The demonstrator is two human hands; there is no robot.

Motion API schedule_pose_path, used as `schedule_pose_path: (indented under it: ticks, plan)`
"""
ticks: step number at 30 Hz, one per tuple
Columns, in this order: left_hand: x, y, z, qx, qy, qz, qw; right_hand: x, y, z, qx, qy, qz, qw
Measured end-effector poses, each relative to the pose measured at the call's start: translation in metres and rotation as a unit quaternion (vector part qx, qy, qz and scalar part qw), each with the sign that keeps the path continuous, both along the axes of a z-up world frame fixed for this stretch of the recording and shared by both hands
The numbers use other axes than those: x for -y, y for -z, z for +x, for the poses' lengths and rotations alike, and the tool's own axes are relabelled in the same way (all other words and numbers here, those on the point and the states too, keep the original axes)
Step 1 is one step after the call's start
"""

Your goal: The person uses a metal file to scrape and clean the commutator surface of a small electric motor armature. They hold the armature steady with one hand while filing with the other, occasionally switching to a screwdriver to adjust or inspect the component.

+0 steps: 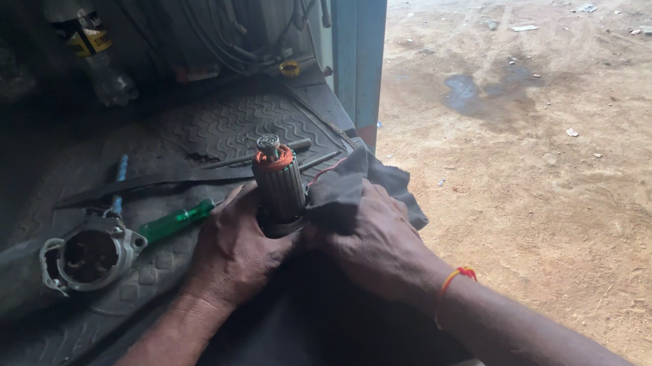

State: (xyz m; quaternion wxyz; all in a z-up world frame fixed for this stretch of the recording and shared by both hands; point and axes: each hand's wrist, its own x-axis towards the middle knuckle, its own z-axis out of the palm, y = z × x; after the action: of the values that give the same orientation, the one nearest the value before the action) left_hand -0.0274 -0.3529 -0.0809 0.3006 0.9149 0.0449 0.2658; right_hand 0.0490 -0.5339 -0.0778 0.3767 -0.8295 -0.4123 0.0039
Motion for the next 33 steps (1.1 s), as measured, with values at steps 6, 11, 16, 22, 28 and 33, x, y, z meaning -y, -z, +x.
schedule_pose_path:
  ticks: [6,11,16,22,28,33]
  plan:
    - [0.006,-0.002,0.001,0.011,-0.023,0.01,1.0,0.009,0.003,-0.021,0.048,-0.007,0.018,0.999]
    - [0.007,-0.002,0.0,-0.023,-0.05,0.014,0.998,0.017,0.008,-0.03,0.085,-0.058,-0.038,0.994]
    - [0.007,-0.003,-0.001,-0.037,-0.063,0.037,0.997,0.02,0.002,-0.028,0.044,-0.005,-0.115,0.992]
    - [-0.016,0.003,0.0,-0.04,0.049,0.021,0.998,0.016,0.002,-0.026,-0.12,-0.033,0.176,0.976]
    - [-0.025,-0.002,-0.008,-0.042,0.141,-0.075,0.986,0.04,-0.011,0.0,-0.296,0.148,0.536,0.777]
    - [-0.021,-0.016,-0.007,-0.086,0.111,-0.045,0.989,0.046,-0.013,0.016,-0.316,0.13,0.471,0.813]
